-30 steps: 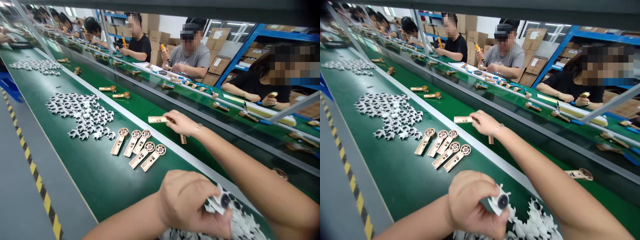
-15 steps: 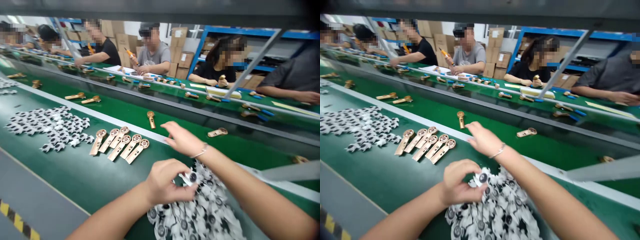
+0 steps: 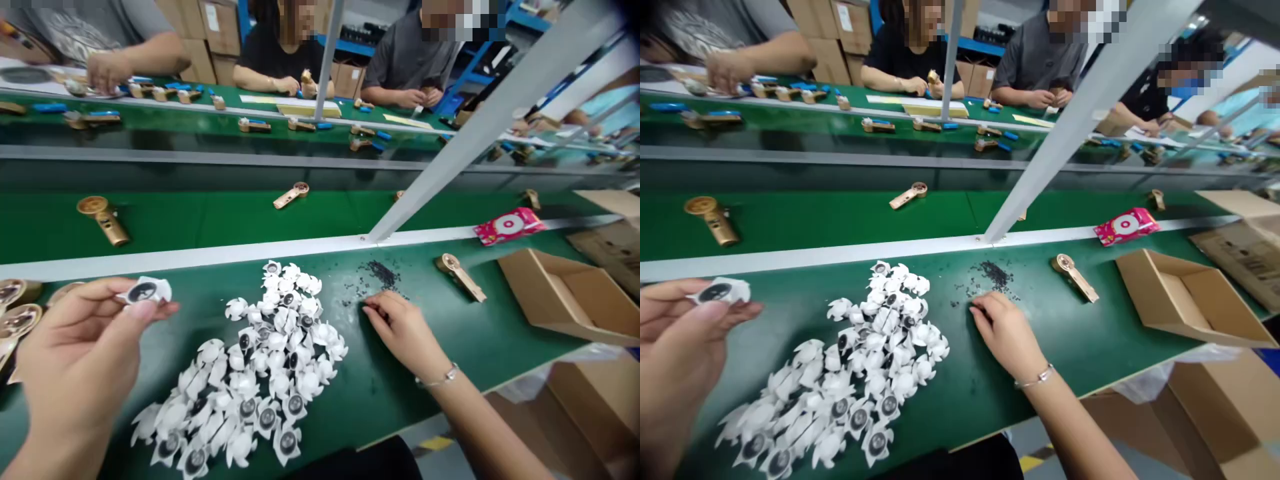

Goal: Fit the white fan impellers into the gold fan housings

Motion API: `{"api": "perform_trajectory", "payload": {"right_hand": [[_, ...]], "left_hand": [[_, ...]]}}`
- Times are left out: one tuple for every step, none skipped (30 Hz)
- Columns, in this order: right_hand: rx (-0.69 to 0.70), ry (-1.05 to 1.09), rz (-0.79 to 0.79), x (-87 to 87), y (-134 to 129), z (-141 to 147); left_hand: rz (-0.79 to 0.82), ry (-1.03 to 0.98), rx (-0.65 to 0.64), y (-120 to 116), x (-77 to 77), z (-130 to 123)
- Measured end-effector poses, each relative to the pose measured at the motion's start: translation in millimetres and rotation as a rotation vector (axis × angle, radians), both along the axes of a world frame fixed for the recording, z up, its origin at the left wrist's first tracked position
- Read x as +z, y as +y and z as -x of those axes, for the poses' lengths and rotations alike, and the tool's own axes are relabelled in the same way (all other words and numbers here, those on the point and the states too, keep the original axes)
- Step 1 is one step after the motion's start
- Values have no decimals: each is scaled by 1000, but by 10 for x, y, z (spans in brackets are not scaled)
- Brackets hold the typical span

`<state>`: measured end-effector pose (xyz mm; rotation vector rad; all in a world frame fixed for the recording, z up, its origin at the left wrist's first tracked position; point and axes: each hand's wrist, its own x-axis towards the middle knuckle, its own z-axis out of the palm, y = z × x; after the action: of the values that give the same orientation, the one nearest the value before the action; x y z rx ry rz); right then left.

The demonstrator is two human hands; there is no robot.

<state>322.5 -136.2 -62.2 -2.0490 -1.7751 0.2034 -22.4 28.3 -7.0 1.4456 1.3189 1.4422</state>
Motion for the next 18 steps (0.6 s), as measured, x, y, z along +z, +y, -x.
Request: {"api": "perform_trajectory", "payload": {"right_hand": [[10,-4,-9,-41,5,35],[26,-10,-13,-61,22,57],[48,-17,-12,-66,46,68],[72,-25,-6,-61,73,68],[95,-34,1,-50,102,61],[113,-44,8,-37,130,50],[123,-55,14,-25,160,38],[122,-69,18,-14,192,27],[114,-85,21,-5,227,18],[102,-102,26,3,265,12],[92,-122,34,12,305,9],[85,-144,46,23,347,10],[82,-167,62,39,391,13],[84,-192,83,60,434,19],[88,-219,107,87,478,29],[93,-248,134,119,521,43],[98,-278,161,156,564,64],[105,-309,188,195,606,92]], "left_hand": [[28,-53,17,29,-2,-22],[63,-119,33,57,-2,-41],[95,-169,47,83,-1,-56],[109,-178,63,107,-2,-63],[117,-178,78,132,-4,-62],[125,-177,92,155,-10,-55],[132,-175,102,179,-20,-41],[136,-173,109,200,-33,-25],[136,-175,113,218,-46,-7],[137,-179,112,230,-60,8],[136,-181,108,234,-70,19],[139,-182,97,230,-75,25],[142,-182,85,219,-76,25],[149,-180,70,201,-72,22],[157,-174,55,180,-64,16],[171,-168,38,159,-56,10],[186,-164,22,142,-48,4],[203,-162,6,130,-44,1]]}}
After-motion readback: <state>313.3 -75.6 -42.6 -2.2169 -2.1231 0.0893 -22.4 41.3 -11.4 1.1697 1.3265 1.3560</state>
